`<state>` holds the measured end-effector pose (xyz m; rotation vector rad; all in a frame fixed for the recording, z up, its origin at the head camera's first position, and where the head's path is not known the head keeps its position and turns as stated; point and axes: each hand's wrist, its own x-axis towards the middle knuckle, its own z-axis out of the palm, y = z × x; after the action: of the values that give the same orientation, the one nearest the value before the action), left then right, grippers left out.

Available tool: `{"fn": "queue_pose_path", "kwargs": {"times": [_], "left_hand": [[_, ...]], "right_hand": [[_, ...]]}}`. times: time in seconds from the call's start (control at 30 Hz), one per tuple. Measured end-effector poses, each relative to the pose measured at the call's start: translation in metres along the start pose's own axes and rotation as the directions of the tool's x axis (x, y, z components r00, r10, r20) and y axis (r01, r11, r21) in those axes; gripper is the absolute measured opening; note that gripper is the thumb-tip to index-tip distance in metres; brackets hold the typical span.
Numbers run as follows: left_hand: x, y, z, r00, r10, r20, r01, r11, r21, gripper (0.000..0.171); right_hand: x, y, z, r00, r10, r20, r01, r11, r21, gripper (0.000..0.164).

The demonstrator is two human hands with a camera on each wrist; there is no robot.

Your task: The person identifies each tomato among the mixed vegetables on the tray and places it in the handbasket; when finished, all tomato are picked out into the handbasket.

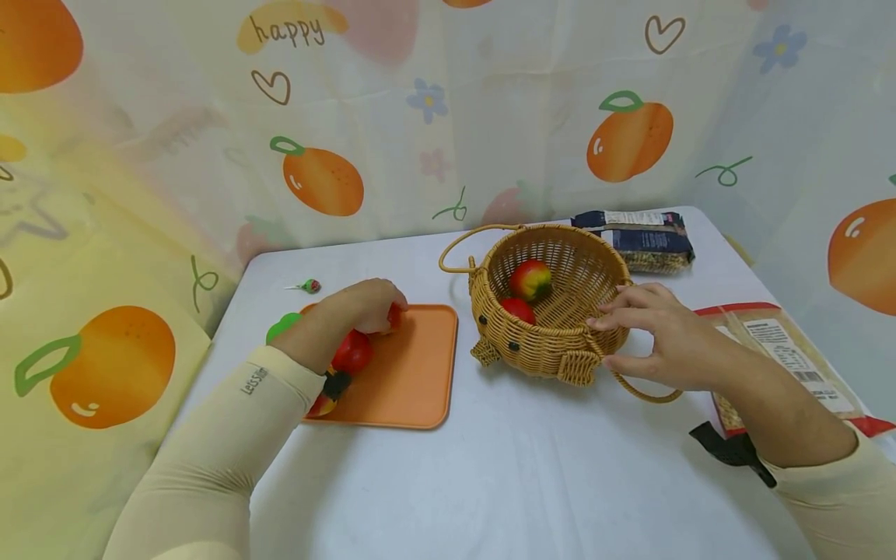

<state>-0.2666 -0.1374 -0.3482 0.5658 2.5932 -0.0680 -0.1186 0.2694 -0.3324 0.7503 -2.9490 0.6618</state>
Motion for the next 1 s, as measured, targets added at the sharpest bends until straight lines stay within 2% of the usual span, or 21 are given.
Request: {"fn": "queue_pose_path", "kwargs": {"times": [0.27,0.5,0.7,0.8,1.0], "left_hand": [[0.000,-0.002,0.003,1.000,-0.002,-0.013,0.002,1.000,-0.005,0.045],[-0.003,-0.006,0.003,0.999,0.035,-0.030,-0.036,0.999,-0.011,0.043],[-0.006,-0.007,-0.002,0.996,0.068,-0.053,-0.072,0.995,-0.075,0.044],[-0.008,-0.006,-0.009,0.989,0.114,-0.092,-0.123,0.987,-0.100,0.042],[-0.018,0.007,-0.031,0.959,0.204,-0.198,-0.225,0.970,-0.092,0.041]], "right_hand": [[0.000,0.000,0.001,1.000,-0.006,-0.007,0.006,1.000,0.013,0.043],[0.000,0.000,0.001,1.000,0.004,0.001,-0.004,1.000,0.007,0.044],[0.000,-0.002,0.002,1.000,-0.007,-0.023,0.008,1.000,0.003,0.044],[-0.001,-0.002,0.002,0.999,-0.012,-0.031,0.012,1.000,0.000,0.045],[-0.001,-0.002,0.002,0.999,0.007,-0.039,-0.007,1.000,0.002,0.045]]}}
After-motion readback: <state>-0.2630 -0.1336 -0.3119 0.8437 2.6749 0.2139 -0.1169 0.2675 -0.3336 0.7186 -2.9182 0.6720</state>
